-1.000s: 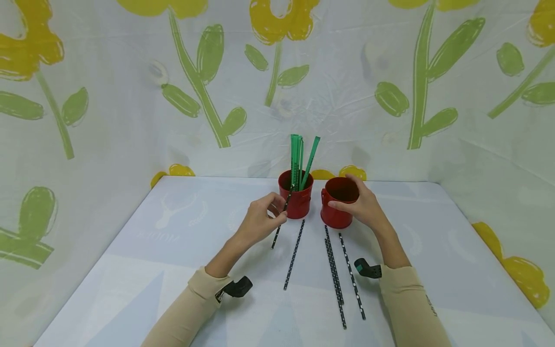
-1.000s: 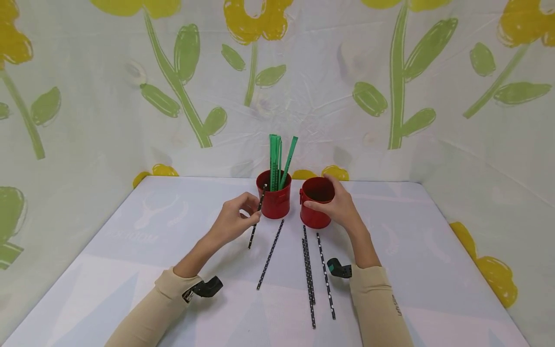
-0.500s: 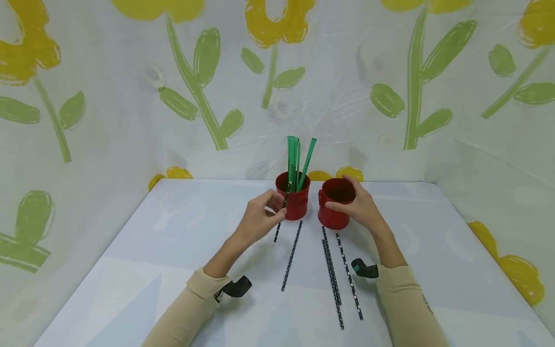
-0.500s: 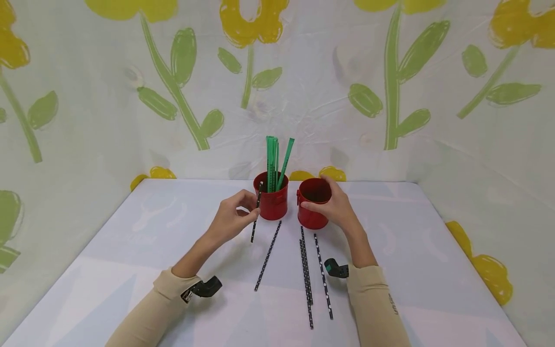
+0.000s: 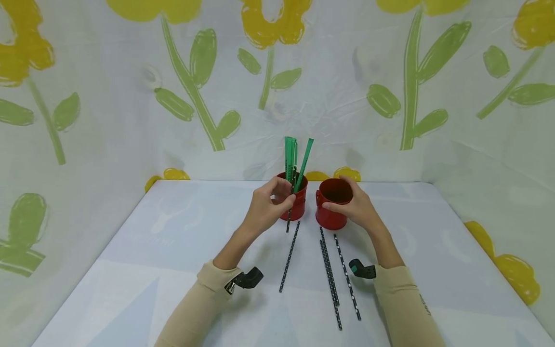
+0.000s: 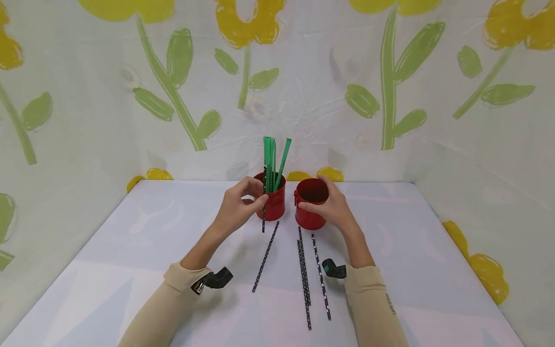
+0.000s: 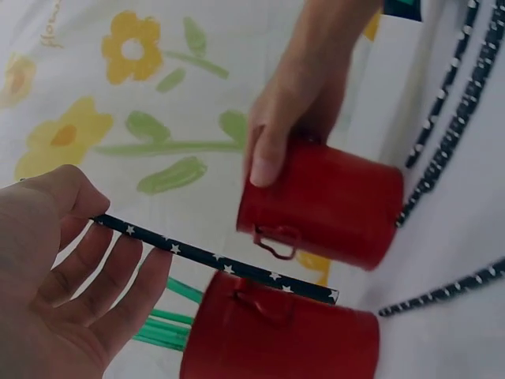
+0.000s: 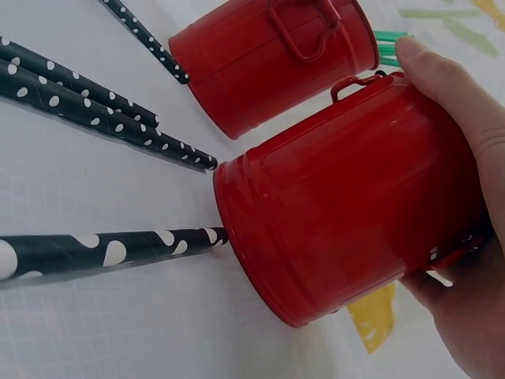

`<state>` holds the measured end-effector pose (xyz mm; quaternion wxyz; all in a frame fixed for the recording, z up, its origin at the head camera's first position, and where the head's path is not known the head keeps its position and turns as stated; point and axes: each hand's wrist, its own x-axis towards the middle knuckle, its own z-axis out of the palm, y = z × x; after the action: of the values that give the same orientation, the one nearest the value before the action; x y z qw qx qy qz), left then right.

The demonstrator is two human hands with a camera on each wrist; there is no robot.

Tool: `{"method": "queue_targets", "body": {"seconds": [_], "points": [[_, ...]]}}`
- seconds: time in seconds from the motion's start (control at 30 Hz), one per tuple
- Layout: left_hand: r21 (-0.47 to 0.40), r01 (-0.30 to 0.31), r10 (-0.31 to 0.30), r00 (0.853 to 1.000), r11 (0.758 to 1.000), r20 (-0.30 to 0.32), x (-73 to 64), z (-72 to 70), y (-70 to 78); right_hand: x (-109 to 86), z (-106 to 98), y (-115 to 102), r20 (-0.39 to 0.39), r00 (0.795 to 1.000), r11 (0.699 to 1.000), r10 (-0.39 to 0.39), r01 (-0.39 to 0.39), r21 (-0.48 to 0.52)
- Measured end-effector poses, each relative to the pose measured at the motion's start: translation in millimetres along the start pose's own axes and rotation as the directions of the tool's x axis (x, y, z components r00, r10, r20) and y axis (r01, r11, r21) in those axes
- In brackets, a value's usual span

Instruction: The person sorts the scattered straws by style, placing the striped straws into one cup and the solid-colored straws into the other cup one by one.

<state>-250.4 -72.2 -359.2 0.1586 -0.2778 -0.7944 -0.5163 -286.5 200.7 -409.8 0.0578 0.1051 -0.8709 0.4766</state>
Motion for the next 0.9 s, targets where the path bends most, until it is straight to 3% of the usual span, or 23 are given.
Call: {"method": "queue_targets", "body": {"seconds": [0.4,0.7,0.9], "points": [[-0.033,-0.062,0.061,0.998,0.998,-0.009,28.9,12.1,20.7,-0.7,2.9,-3.5,-0.01,0.999,0.999,-0.047,0.047,0.016],[-0.074,-0.116,0.109,0.99,0.991,-0.093,60.0,18.5,39.8,1.1,3.5,-4.1,-0.004,0.999,0.999,-0.048,0.048,0.013],[-0.029,-0.13,0.126,0.985,0.991,-0.121,73.5,26.8,43.2,1.8,7.4,-4.7,-0.002,0.998,0.998,-0.062,0.062,0.028]]}}
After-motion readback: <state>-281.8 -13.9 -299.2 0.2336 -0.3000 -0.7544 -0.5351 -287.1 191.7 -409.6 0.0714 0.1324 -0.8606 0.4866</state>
